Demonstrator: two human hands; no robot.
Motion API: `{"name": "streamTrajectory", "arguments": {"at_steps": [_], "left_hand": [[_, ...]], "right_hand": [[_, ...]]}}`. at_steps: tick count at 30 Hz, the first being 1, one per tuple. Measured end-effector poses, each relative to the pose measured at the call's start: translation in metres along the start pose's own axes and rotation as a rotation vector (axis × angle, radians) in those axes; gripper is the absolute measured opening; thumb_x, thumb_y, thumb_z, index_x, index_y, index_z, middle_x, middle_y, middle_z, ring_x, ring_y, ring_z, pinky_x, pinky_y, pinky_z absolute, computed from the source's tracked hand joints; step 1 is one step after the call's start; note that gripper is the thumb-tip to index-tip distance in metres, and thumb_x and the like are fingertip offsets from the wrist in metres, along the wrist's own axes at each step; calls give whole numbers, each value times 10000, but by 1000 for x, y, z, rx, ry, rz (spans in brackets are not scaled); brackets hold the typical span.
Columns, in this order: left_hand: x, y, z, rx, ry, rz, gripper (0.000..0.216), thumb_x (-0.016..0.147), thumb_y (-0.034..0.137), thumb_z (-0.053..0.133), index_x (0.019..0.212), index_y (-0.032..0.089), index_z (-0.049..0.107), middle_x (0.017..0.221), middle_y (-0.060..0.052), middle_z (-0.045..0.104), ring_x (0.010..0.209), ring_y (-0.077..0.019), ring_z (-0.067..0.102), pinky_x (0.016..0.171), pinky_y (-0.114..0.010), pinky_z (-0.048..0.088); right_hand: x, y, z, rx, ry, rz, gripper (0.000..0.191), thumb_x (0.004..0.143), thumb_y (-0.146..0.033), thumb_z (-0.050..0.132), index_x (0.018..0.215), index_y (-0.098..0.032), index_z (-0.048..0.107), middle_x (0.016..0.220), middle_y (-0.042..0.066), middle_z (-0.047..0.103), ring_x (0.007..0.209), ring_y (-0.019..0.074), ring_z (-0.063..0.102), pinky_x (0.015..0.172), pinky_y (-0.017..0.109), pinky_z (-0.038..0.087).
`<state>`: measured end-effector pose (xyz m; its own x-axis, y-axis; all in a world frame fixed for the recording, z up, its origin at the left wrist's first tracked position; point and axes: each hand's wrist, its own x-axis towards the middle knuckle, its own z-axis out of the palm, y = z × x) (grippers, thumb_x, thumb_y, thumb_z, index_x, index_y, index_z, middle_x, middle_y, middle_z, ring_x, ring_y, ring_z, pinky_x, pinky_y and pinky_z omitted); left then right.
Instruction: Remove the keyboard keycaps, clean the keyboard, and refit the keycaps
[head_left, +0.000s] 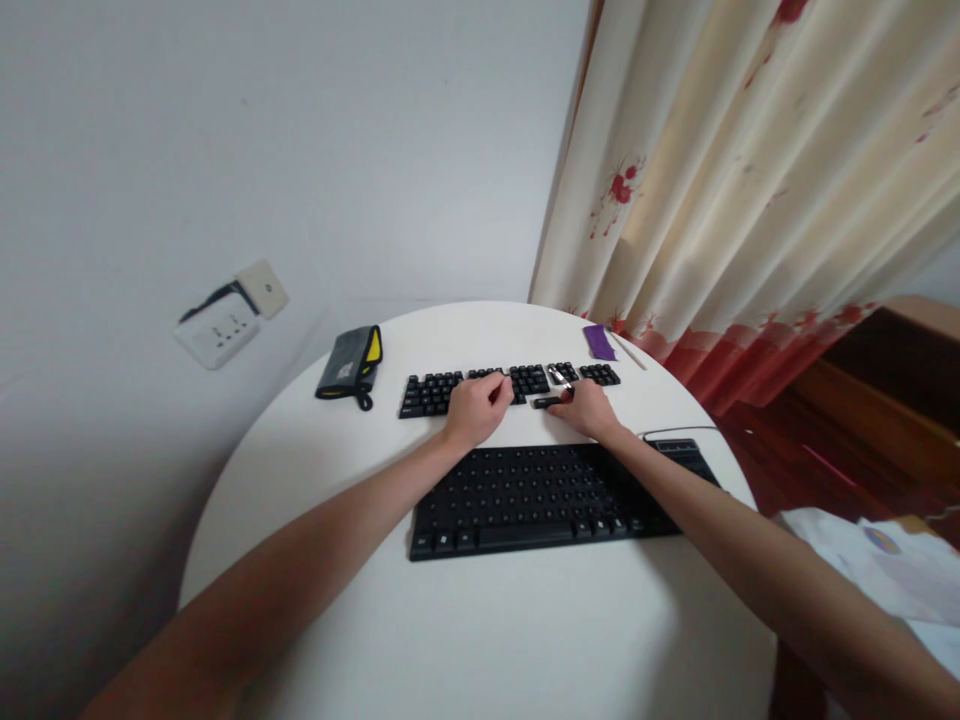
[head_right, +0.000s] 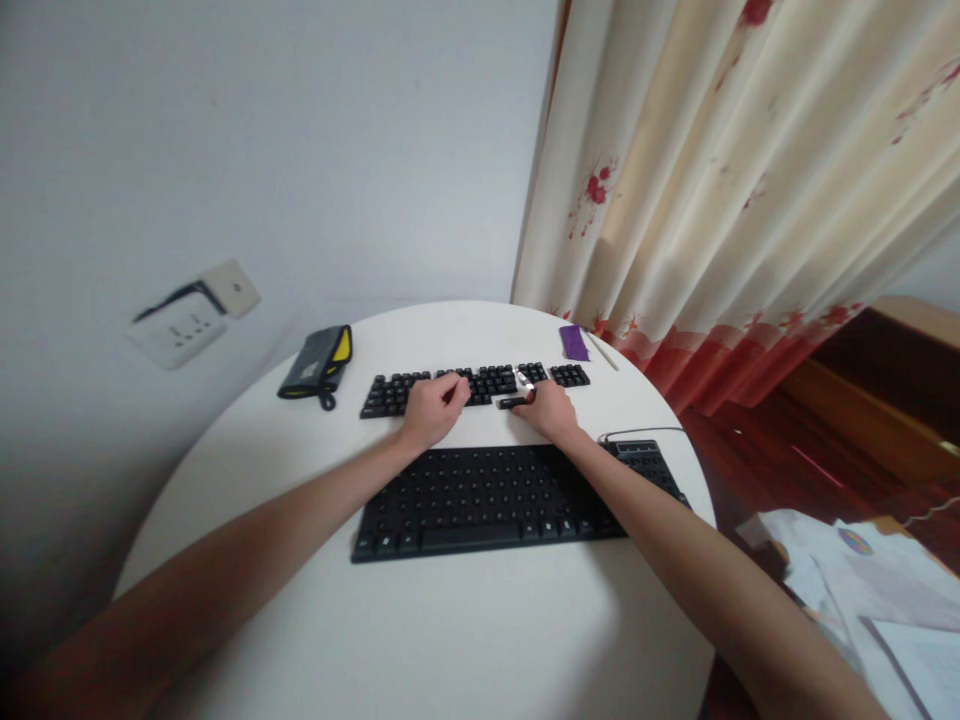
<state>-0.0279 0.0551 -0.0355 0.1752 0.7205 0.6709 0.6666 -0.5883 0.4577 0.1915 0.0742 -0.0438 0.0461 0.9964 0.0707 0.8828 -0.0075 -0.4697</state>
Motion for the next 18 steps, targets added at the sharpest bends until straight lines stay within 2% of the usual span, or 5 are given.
{"name": "streamTrajectory", "arguments": {"at_steps": [18], "left_hand": [[1,1,0,6,-15,6,388,942,300,443,573,184,459,490,37,436,465,-96,414,532,-255,283]], "right_hand": [[1,-13,5,16,46,-2,196,680,-341,758,658,-188,637,722,75,700,709,219,659,611,272,437]]}}
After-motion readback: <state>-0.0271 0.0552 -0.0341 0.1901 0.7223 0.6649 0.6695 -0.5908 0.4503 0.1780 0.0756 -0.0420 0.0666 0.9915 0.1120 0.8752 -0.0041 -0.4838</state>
